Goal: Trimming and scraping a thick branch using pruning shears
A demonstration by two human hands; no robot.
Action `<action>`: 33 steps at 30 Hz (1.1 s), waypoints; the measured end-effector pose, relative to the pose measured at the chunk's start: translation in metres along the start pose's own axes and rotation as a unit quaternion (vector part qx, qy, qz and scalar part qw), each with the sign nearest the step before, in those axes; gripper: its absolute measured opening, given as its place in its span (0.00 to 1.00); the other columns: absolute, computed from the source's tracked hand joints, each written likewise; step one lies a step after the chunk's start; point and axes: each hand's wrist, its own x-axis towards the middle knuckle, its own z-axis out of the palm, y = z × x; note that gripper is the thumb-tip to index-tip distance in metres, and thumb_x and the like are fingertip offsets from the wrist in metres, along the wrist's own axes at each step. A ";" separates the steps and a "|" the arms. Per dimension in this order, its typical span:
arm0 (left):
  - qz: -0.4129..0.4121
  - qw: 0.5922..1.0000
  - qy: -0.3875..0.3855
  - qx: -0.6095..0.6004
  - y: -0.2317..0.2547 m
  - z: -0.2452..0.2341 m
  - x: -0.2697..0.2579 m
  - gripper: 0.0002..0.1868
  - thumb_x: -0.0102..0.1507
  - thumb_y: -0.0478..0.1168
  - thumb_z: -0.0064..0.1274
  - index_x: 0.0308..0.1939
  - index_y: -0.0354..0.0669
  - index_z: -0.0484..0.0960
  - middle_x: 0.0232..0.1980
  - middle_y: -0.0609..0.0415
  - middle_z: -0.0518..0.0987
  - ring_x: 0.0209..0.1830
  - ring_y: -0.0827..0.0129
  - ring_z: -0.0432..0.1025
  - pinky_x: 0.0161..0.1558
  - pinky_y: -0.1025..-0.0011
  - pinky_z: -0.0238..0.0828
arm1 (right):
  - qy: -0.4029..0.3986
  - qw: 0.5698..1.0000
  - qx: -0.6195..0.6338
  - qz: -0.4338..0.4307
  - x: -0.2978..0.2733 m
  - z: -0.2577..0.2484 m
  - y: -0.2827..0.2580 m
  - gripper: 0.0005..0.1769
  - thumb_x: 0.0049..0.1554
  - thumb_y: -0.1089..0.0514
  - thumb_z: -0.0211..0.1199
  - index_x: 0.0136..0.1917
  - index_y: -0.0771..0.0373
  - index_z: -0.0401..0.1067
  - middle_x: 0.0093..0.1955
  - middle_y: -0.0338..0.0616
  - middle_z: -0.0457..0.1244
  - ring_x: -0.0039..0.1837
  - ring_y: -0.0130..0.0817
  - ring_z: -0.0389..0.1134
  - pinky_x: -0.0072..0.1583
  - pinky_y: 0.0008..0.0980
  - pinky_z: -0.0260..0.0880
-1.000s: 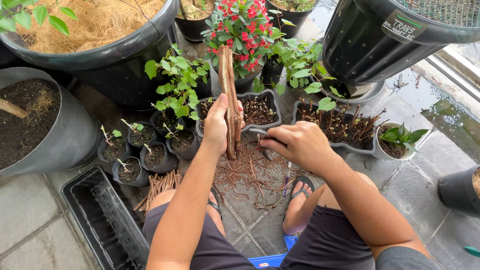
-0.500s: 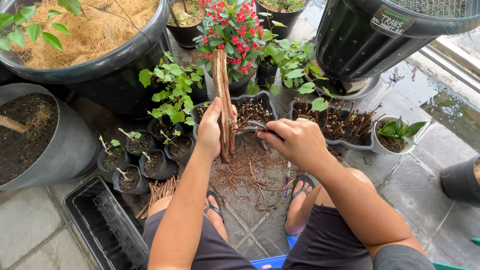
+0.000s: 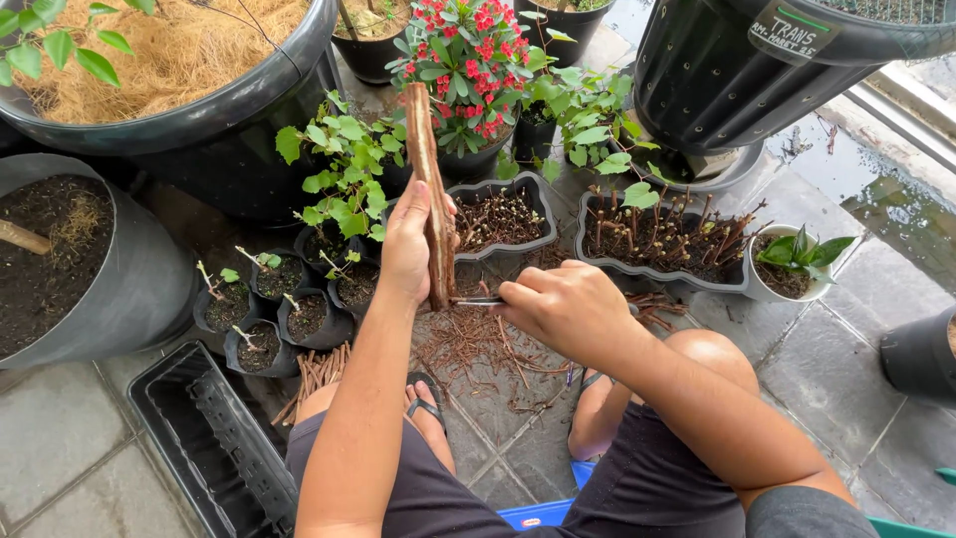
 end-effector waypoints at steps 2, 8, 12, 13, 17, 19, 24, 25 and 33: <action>-0.009 0.999 0.001 -0.032 -0.010 -0.014 0.010 0.30 0.84 0.58 0.38 0.87 0.53 0.67 0.42 0.54 0.82 0.36 0.72 0.77 0.37 0.74 0.82 | -0.040 0.999 0.032 -0.002 0.000 -0.002 0.000 0.08 0.68 0.48 0.69 0.57 0.50 0.83 0.44 0.36 0.74 0.42 0.35 0.79 0.45 0.36 0.74; -0.038 0.995 -0.021 -0.087 0.004 -0.007 0.003 0.23 0.83 0.60 0.36 0.66 0.49 0.76 0.42 0.54 0.80 0.35 0.72 0.76 0.33 0.76 0.77 | 0.004 0.996 0.080 0.033 0.002 -0.009 0.004 0.08 0.68 0.49 0.72 0.55 0.52 0.85 0.43 0.37 0.76 0.43 0.34 0.79 0.45 0.33 0.73; -0.038 0.994 -0.041 -0.098 -0.010 -0.002 0.005 0.21 0.84 0.58 0.40 0.58 0.46 0.75 0.43 0.48 0.81 0.37 0.65 0.77 0.33 0.70 0.75 | 0.068 0.992 0.049 0.095 0.006 -0.013 0.012 0.11 0.71 0.46 0.70 0.56 0.54 0.83 0.45 0.39 0.75 0.43 0.39 0.79 0.45 0.36 0.72; -0.042 0.993 -0.042 -0.097 -0.014 0.000 0.006 0.21 0.84 0.58 0.40 0.58 0.46 0.75 0.43 0.48 0.81 0.37 0.65 0.77 0.33 0.70 0.75 | 0.067 0.992 0.049 0.099 0.002 -0.010 0.014 0.11 0.71 0.46 0.70 0.56 0.54 0.83 0.45 0.39 0.75 0.43 0.39 0.79 0.45 0.36 0.72; -0.039 0.997 -0.052 -0.051 -0.027 -0.002 0.011 0.22 0.84 0.58 0.40 0.64 0.46 0.78 0.42 0.49 0.82 0.36 0.67 0.77 0.34 0.71 0.78 | 0.091 0.990 0.009 0.107 0.000 -0.002 0.020 0.11 0.70 0.46 0.72 0.57 0.53 0.82 0.47 0.38 0.74 0.44 0.41 0.79 0.45 0.37 0.73; -0.037 0.997 -0.061 -0.025 -0.036 -0.005 0.014 0.24 0.84 0.59 0.41 0.69 0.45 0.78 0.42 0.50 0.81 0.37 0.67 0.77 0.35 0.71 0.81 | 0.086 0.990 0.005 0.114 -0.002 0.000 0.019 0.11 0.70 0.46 0.72 0.58 0.53 0.82 0.48 0.39 0.74 0.45 0.42 0.79 0.46 0.38 0.73; -0.026 0.999 -0.027 -0.015 -0.039 -0.004 0.013 0.30 0.84 0.59 0.40 0.83 0.45 0.72 0.41 0.49 0.81 0.36 0.68 0.75 0.32 0.73 0.79 | 0.020 0.995 -0.003 0.094 0.003 -0.012 0.009 0.08 0.69 0.48 0.72 0.57 0.51 0.84 0.48 0.39 0.76 0.45 0.36 0.80 0.46 0.34 0.74; -0.025 0.999 -0.026 -0.016 -0.035 -0.007 0.013 0.30 0.84 0.59 0.40 0.83 0.45 0.72 0.41 0.49 0.81 0.36 0.68 0.75 0.32 0.73 0.79 | 0.020 0.996 -0.003 0.092 0.004 -0.014 0.002 0.08 0.69 0.48 0.72 0.57 0.51 0.84 0.48 0.39 0.76 0.45 0.36 0.80 0.46 0.34 0.74; -0.005 0.999 -0.029 -0.019 -0.049 -0.018 0.024 0.31 0.85 0.57 0.38 0.87 0.44 0.67 0.42 0.48 0.80 0.36 0.66 0.74 0.35 0.68 0.78 | -0.026 0.996 0.034 0.083 0.003 -0.020 0.005 0.13 0.67 0.45 0.70 0.59 0.52 0.82 0.44 0.42 0.74 0.40 0.45 0.79 0.45 0.43 0.77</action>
